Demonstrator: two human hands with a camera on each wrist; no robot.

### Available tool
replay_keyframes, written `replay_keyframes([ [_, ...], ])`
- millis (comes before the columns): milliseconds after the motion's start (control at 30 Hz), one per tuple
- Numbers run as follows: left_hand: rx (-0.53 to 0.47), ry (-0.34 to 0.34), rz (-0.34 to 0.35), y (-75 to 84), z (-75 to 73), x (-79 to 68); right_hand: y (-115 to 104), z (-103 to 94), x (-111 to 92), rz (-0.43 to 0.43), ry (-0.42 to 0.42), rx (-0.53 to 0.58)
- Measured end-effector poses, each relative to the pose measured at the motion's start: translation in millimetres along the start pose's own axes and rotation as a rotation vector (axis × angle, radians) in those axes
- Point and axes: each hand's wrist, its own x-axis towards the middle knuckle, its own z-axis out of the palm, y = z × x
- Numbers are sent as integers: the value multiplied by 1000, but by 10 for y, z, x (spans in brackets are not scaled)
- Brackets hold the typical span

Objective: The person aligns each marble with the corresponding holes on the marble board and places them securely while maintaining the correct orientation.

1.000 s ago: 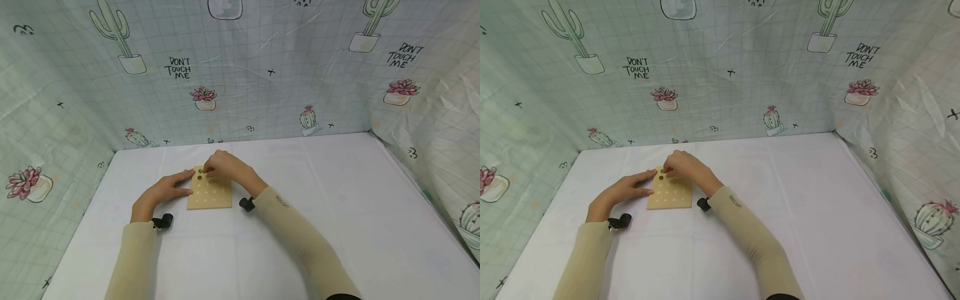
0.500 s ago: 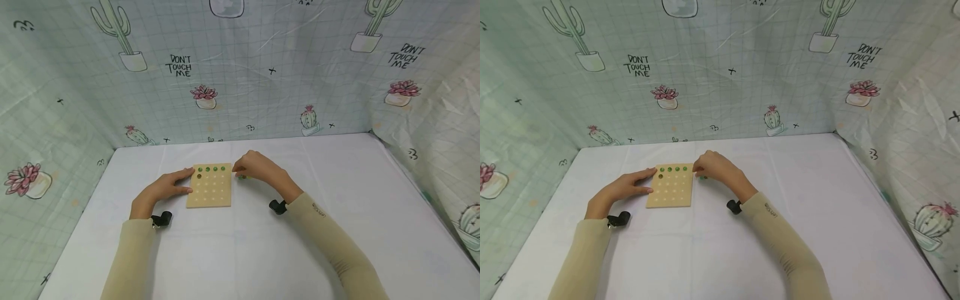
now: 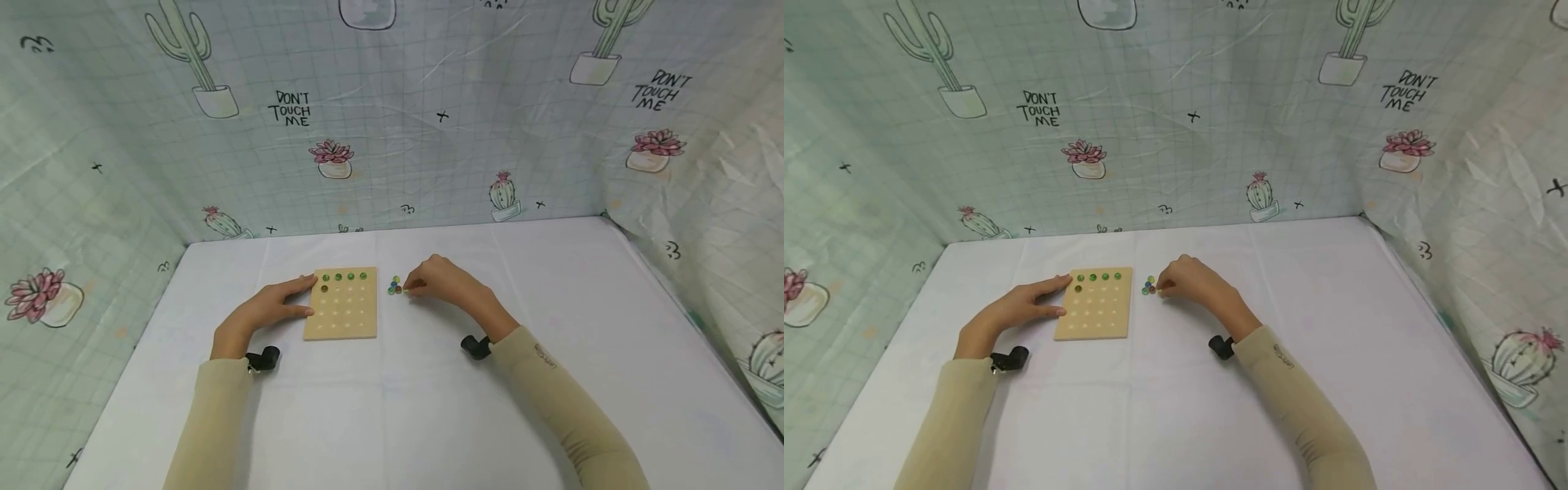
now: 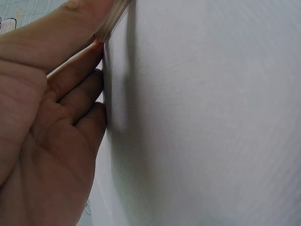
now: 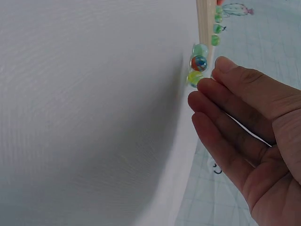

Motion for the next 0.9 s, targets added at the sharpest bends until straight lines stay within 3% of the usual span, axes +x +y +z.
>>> replay_keyframes([
  [333,-3,1,-1,-41,5,-8,26,38,133,0,-27,-21],
  [900,-6,1,10,-26,-4,2,13,38,321,-127,-48,-198],
])
